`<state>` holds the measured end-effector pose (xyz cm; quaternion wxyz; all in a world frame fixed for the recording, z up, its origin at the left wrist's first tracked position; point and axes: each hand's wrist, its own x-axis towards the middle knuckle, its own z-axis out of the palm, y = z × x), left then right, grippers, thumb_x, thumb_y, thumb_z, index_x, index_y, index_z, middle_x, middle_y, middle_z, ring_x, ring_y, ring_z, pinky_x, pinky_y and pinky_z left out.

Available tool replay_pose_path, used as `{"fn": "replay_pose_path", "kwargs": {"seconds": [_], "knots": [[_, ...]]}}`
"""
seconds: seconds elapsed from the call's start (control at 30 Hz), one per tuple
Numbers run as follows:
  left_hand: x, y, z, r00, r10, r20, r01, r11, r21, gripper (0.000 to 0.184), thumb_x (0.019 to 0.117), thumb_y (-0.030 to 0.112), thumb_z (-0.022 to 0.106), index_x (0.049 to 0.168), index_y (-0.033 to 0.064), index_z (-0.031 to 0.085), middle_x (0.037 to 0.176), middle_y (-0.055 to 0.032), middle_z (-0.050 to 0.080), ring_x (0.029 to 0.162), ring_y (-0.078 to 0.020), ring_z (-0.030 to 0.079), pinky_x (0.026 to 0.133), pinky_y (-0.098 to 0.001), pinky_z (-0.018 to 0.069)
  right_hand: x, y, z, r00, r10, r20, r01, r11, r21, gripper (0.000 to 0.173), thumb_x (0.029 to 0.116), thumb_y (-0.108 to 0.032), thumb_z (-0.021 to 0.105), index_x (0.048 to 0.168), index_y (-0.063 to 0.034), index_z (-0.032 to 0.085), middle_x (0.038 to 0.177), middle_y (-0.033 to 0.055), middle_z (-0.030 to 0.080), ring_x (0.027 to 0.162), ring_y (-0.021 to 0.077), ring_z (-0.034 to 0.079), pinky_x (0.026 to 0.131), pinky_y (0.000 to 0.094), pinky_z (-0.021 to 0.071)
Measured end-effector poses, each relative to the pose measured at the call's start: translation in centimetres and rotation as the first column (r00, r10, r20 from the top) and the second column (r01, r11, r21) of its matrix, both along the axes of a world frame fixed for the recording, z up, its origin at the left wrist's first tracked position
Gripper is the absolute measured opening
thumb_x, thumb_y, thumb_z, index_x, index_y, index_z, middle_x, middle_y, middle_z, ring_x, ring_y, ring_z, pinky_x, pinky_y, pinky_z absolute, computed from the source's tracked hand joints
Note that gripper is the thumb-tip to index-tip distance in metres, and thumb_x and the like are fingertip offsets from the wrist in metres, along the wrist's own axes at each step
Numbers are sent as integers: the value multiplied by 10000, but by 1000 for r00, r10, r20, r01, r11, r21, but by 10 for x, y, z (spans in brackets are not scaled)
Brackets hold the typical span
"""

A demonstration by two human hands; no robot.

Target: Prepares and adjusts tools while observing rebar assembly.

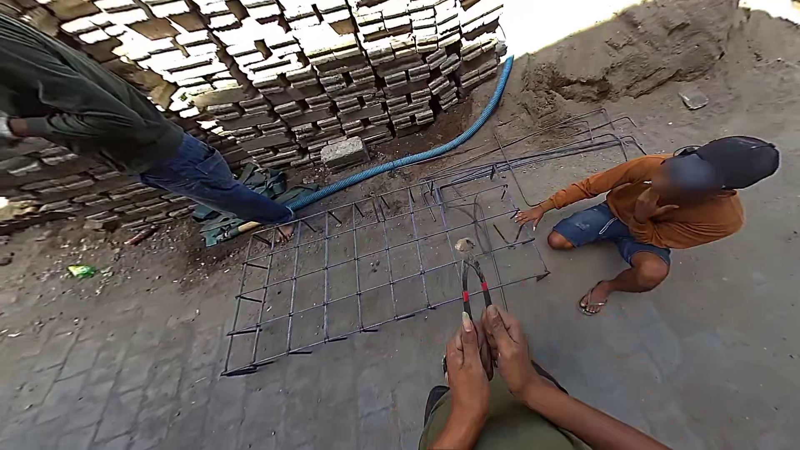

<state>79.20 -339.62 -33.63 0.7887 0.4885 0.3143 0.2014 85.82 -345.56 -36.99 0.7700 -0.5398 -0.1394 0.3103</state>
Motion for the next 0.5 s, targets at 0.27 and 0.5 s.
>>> {"fn": "replay_pose_path", "kwargs": {"seconds": [0.27,0.5], "knots": [[-57,70,14,815,-525,-245,476,848,-235,505,1099,254,238,620,225,396,472,125,311,371,21,274,368,-144,233,90,-76,-46,704,556,443,-415,827,-379,445,1082,-388,392,776,-104,545,568,-107,337,492,-33,334,492,172,289],[-88,69,-32,797,-567,210,559,559,-613,287,1011,377,619,1204,164,614,580,132,444,383,56,346,348,-106,299,43,-72,-88,785,432,444,-228,868,-441,519,1051,-480,484,749,-67,576,558,-60,407,498,-17,381,489,185,316]]}}
